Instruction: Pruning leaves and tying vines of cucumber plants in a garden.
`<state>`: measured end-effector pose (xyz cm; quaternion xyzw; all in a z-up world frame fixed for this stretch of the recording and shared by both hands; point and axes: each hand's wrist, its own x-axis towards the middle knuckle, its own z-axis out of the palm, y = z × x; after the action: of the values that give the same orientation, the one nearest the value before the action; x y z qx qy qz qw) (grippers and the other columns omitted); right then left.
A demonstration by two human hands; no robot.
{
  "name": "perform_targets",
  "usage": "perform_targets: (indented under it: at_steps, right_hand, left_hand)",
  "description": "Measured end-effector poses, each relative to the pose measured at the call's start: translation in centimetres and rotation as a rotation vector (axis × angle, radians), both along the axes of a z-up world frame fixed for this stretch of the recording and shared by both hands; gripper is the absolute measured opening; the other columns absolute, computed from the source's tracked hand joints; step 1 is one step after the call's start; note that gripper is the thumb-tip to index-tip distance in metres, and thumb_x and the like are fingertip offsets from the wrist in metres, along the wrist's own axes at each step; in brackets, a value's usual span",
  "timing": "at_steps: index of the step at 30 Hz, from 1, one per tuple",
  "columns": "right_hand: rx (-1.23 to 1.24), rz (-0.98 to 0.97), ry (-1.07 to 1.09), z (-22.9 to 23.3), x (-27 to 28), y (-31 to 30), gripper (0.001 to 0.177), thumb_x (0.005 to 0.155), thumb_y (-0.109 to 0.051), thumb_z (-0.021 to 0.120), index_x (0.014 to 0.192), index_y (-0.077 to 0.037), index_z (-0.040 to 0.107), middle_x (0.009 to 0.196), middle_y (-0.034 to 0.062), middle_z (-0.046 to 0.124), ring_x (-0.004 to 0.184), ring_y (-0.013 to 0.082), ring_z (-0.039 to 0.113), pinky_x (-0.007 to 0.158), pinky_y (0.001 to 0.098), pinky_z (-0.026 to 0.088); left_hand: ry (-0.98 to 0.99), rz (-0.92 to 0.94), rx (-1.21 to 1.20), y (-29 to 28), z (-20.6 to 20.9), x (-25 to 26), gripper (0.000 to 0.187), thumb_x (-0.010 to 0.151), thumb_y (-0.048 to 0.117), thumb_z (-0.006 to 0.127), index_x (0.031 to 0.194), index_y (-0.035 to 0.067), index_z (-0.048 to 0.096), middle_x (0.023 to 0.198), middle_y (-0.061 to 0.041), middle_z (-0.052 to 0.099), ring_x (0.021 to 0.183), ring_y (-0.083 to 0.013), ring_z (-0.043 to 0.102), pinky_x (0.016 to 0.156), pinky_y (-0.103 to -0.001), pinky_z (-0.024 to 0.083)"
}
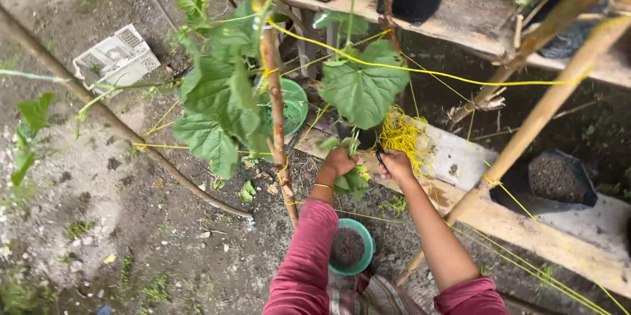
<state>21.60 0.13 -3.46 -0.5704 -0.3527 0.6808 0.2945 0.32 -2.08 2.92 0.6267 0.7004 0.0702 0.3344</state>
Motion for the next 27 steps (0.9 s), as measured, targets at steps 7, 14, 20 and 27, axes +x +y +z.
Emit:
perform_targets:
  at_steps: [7,14,20,27]
  right_hand:
    - [0.127,-0.112,-0.008,2.6,-1.0,-0.4,0.027,0.093,-0.018,0.072,0.115,-0.002,0.07,0.063,0.0037,0.06,0.047,0.0112,0.054,0.042,0.0308,0.051]
    - [0.174,-0.082,-0.119,2.9,-1.2,-0.2,0.029,0.094,-0.021,0.069,0.115,-0.001,0.071,0.059,0.0066,0.062,0.043,0.0142,0.058,0.041,0.0315,0.052]
    - [0.159,-0.093,-0.129,1.6,-0.7,-0.7,0.033,0.092,-0.019,0.07,0.121,-0.003,0.068,0.061,0.0085,0.063,0.045,0.0169,0.058,0.041,0.0341,0.052]
    - [0.124,-0.156,-0.136,2.8,0.4,-1.2,0.038,0.09,-0.017,0.071,0.126,-0.005,0.069,0.069,0.0071,0.066,0.053,0.0136,0.063,0.044,0.0333,0.06]
  left_hand:
    - [0.05,-0.192,0.386,5.7,0.8,1.2,0.06,0.079,0.033,0.074,0.128,0.001,0.064,0.128,-0.027,0.064,0.121,-0.0429,0.06,0.105,-0.045,0.046]
    - [0.12,-0.23,0.762,11.0,4.7,3.0,0.064,0.087,0.032,0.072,0.141,0.003,0.054,0.14,-0.023,0.058,0.128,-0.0425,0.053,0.109,-0.047,0.039]
    - [0.112,-0.201,0.692,11.9,7.1,4.1,0.07,0.088,0.038,0.072,0.145,0.006,0.049,0.138,-0.025,0.058,0.127,-0.0441,0.054,0.107,-0.05,0.041]
    - [0.103,-0.215,0.605,12.1,7.4,5.3,0.076,0.088,0.046,0.072,0.149,0.01,0.043,0.136,-0.026,0.058,0.126,-0.046,0.054,0.105,-0.053,0.043]
